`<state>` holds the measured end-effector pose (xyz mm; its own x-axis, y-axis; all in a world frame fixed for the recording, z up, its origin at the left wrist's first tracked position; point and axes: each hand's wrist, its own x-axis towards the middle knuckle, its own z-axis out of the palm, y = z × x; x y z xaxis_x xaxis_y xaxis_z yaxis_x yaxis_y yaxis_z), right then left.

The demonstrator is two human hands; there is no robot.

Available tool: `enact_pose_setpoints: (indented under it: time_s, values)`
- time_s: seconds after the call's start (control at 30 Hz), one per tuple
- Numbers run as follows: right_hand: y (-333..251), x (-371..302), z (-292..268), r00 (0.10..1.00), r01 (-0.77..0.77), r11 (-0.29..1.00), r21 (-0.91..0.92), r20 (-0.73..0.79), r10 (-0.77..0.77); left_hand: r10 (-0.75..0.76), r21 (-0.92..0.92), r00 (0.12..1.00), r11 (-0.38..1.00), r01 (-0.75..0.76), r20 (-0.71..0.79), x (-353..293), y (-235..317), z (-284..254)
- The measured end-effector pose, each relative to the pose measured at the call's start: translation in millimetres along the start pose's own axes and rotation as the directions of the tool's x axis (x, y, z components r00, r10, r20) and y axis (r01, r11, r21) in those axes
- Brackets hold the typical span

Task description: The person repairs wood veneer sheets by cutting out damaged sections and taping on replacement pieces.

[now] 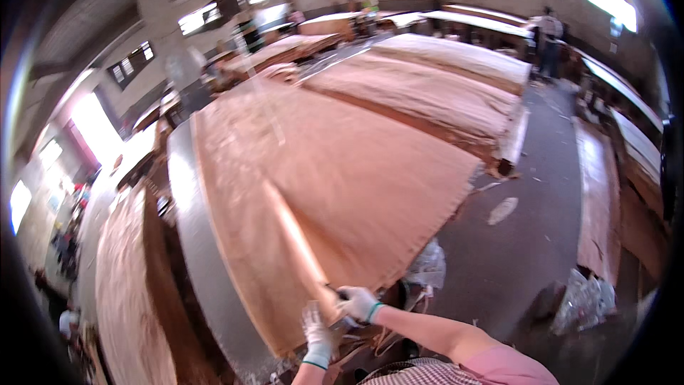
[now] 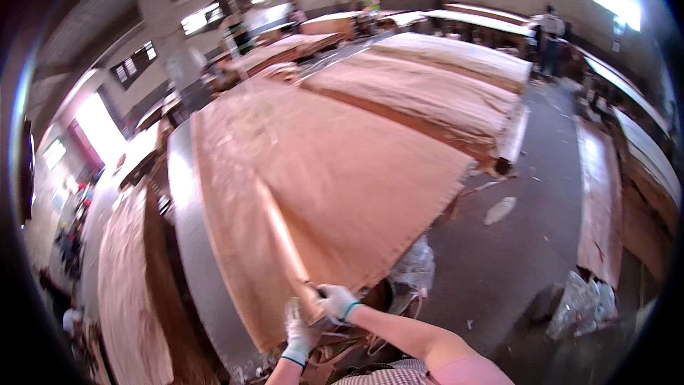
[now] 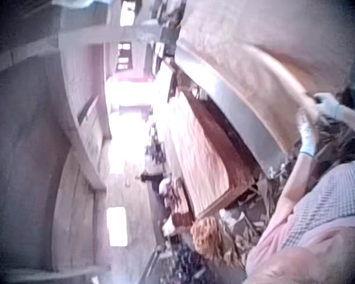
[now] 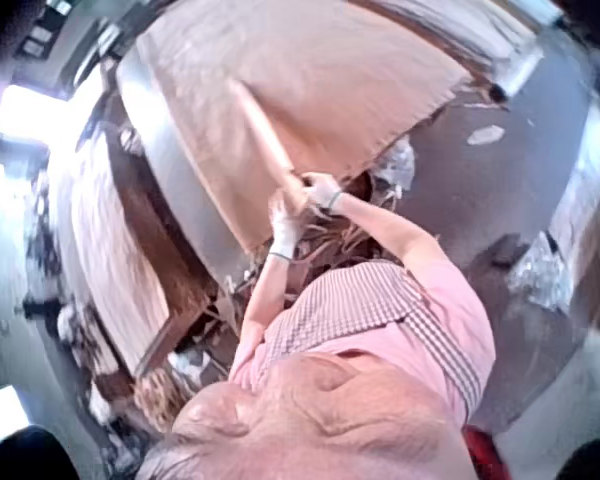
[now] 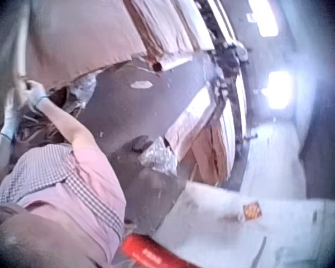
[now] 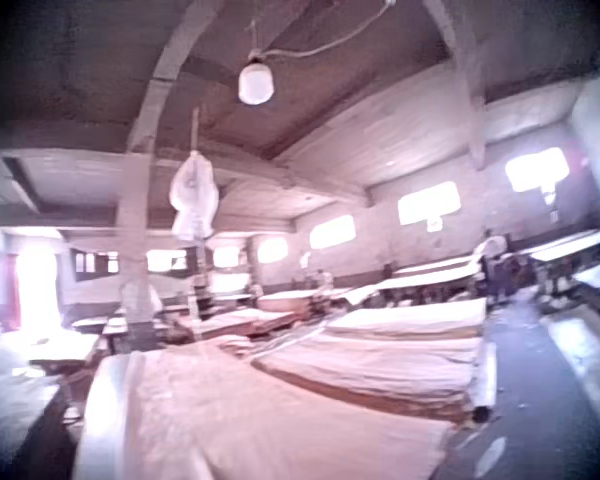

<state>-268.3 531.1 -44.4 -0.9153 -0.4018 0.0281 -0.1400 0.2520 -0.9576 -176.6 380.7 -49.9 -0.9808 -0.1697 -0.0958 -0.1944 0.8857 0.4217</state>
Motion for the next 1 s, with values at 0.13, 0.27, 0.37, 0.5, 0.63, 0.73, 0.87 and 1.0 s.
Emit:
enact_pose_setpoints:
  time_s: [0.13, 0.27, 0.37, 0.5, 0.63, 0.73, 0.87, 1.0]
  values:
    - [-29, -32, 9, 0.996, 0.077, 0.996, 0.033, 0.044, -0.079, 0.150, -0.099, 0.901, 0.973, -0.207, -0.407, 36, -23, 31]
    - [12, -101, -31, 0.882, 0.468, 0.786, -0.405, 0.274, -0.384, 0.067, -0.041, 0.900, 0.995, -0.094, -0.430, 44, -60, 73]
    - [60, -198, -67, 0.986, 0.079, 0.946, -0.313, 0.162, -0.029, 0.072, 0.065, 0.913, 0.997, -0.050, -0.402, 40, -80, 100]
    - [103, -280, -108, 0.920, -0.383, 0.852, -0.356, -0.071, 0.384, 0.080, 0.096, 0.920, 0.994, -0.047, -0.384, 49, -83, 119]
    - [132, -312, -120, 0.748, -0.662, 0.699, -0.271, -0.179, 0.639, 0.030, 0.085, 0.935, 0.996, 0.000, -0.352, 56, -74, 121]
    - [151, -317, -117, 0.691, -0.720, 0.649, -0.245, -0.168, 0.703, 0.087, 0.152, 0.933, 0.988, -0.035, -0.349, 52, -74, 119]
    - [166, -315, -116, 0.657, -0.749, 0.621, -0.229, -0.134, 0.742, 0.089, 0.181, 0.930, 0.983, -0.025, -0.357, 50, -82, 120]
    - [173, -310, -120, 0.647, -0.754, 0.606, -0.252, -0.127, 0.752, 0.082, 0.202, 0.928, 0.979, -0.007, -0.364, 55, -90, 129]
